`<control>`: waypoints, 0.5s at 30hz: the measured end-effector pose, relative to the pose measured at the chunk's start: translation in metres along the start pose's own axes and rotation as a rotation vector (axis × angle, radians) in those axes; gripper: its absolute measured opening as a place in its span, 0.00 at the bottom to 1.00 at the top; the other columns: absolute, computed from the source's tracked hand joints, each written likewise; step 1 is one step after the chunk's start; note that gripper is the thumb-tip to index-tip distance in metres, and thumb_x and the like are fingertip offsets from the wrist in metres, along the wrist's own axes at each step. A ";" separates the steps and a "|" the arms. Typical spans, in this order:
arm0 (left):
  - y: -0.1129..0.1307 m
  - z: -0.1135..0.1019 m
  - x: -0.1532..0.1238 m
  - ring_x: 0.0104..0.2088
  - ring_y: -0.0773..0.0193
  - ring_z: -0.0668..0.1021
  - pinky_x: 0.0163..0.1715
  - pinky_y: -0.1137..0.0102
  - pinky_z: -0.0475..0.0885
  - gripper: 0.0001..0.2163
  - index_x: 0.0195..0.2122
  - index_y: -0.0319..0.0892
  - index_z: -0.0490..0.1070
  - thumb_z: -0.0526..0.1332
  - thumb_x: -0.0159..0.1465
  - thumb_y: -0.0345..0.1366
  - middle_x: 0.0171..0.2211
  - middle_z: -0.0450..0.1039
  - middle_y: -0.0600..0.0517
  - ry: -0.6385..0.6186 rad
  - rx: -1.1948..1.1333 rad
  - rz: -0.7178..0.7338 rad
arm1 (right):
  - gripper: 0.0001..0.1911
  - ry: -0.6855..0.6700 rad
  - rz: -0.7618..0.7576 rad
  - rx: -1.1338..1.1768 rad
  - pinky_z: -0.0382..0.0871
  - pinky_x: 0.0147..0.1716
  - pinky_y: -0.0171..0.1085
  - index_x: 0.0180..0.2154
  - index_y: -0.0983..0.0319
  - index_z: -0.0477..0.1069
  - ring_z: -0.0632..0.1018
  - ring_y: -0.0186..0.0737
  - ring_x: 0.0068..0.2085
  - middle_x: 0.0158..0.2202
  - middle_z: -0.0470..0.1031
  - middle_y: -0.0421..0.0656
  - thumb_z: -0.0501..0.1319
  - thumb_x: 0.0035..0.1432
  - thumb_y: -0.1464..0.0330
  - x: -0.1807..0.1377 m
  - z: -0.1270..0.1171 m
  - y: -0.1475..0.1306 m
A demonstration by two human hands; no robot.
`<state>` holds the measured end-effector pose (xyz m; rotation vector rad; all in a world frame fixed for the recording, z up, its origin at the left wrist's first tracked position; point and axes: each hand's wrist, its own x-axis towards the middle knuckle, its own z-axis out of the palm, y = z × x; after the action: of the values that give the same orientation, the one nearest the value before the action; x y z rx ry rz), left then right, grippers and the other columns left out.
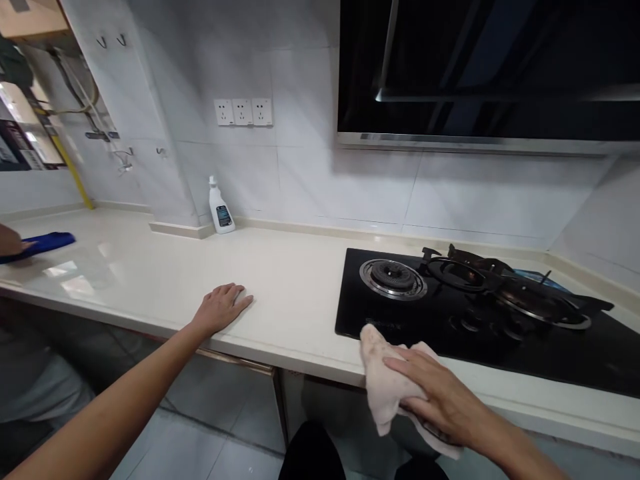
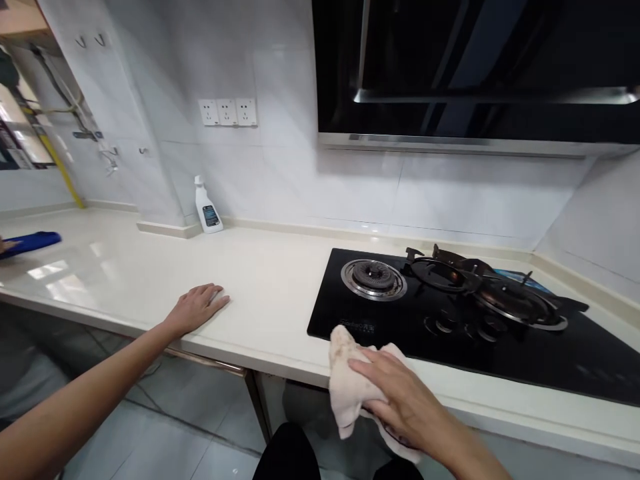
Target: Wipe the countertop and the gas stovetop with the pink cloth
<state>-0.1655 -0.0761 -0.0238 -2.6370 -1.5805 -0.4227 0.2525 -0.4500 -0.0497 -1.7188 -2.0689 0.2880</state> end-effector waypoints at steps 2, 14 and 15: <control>0.001 0.000 0.001 0.63 0.41 0.72 0.60 0.48 0.67 0.30 0.59 0.45 0.72 0.48 0.68 0.59 0.64 0.71 0.40 -0.004 -0.003 0.001 | 0.30 0.082 0.149 0.093 0.65 0.66 0.57 0.68 0.46 0.65 0.72 0.55 0.66 0.68 0.69 0.45 0.59 0.67 0.51 -0.017 -0.013 0.012; 0.010 -0.007 -0.004 0.65 0.42 0.70 0.62 0.49 0.65 0.29 0.61 0.44 0.71 0.48 0.69 0.58 0.65 0.69 0.40 -0.023 -0.007 -0.029 | 0.41 0.213 0.532 -0.270 0.48 0.72 0.58 0.68 0.60 0.63 0.49 0.59 0.76 0.76 0.50 0.52 0.47 0.64 0.44 0.079 -0.049 0.060; 0.010 -0.007 -0.004 0.65 0.42 0.70 0.62 0.49 0.65 0.29 0.60 0.44 0.71 0.48 0.69 0.58 0.65 0.69 0.40 -0.021 -0.004 -0.025 | 0.41 0.180 0.548 -0.271 0.48 0.72 0.61 0.69 0.60 0.63 0.49 0.61 0.76 0.76 0.50 0.53 0.47 0.64 0.43 0.090 -0.043 0.058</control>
<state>-0.1601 -0.0860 -0.0169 -2.6357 -1.6224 -0.4017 0.3105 -0.3555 -0.0191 -2.3649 -1.5327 0.0072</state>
